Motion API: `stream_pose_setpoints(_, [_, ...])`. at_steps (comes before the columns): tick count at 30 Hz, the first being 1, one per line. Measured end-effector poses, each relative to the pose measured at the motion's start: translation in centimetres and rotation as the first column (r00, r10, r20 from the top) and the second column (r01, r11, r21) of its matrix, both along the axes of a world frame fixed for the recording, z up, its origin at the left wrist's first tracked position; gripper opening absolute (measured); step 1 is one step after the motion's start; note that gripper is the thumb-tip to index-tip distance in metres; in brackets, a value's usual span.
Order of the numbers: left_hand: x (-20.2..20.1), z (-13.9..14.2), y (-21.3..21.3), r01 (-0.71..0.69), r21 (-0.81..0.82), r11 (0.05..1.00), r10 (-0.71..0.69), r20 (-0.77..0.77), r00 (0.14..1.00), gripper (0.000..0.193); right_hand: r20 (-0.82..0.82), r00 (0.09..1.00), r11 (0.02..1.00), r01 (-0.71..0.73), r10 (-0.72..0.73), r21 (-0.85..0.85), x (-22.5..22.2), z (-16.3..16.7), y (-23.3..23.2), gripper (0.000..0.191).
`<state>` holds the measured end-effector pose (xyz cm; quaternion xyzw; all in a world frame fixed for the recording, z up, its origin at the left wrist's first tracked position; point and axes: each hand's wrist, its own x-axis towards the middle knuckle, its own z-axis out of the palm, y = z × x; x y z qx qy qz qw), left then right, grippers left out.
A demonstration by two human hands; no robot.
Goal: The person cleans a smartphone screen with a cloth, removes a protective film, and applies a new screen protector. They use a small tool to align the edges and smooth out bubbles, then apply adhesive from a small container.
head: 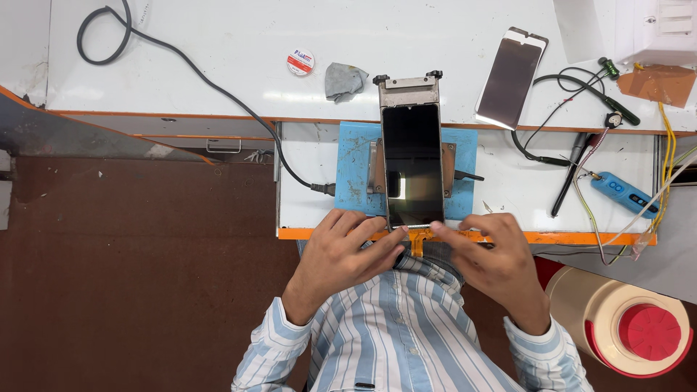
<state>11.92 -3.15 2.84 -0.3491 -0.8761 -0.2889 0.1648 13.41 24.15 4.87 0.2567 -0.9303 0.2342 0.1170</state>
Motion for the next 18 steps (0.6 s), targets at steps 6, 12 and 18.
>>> stream_pose_setpoints(6, [-0.8,0.0,-1.9,-0.136,0.253,0.958,0.082,0.211,0.974,0.027,0.105,0.921,0.892,0.39,-0.376,-0.227,-0.2,0.7,1.6,0.028])
stream_pose_setpoints(12, [-5.8,-1.2,-2.9,-0.324,0.377,0.868,0.133,0.452,0.882,0.051,0.213,0.865,0.843,0.494,-0.454,-0.21,-2.8,-2.7,3.7,0.011])
stream_pose_setpoints(18, [-12.7,-2.0,-1.4,-0.26,0.516,0.816,-0.085,0.552,0.829,0.084,0.401,0.814,0.773,0.553,-0.42,-0.312,-2.9,-6.8,4.4,0.018])
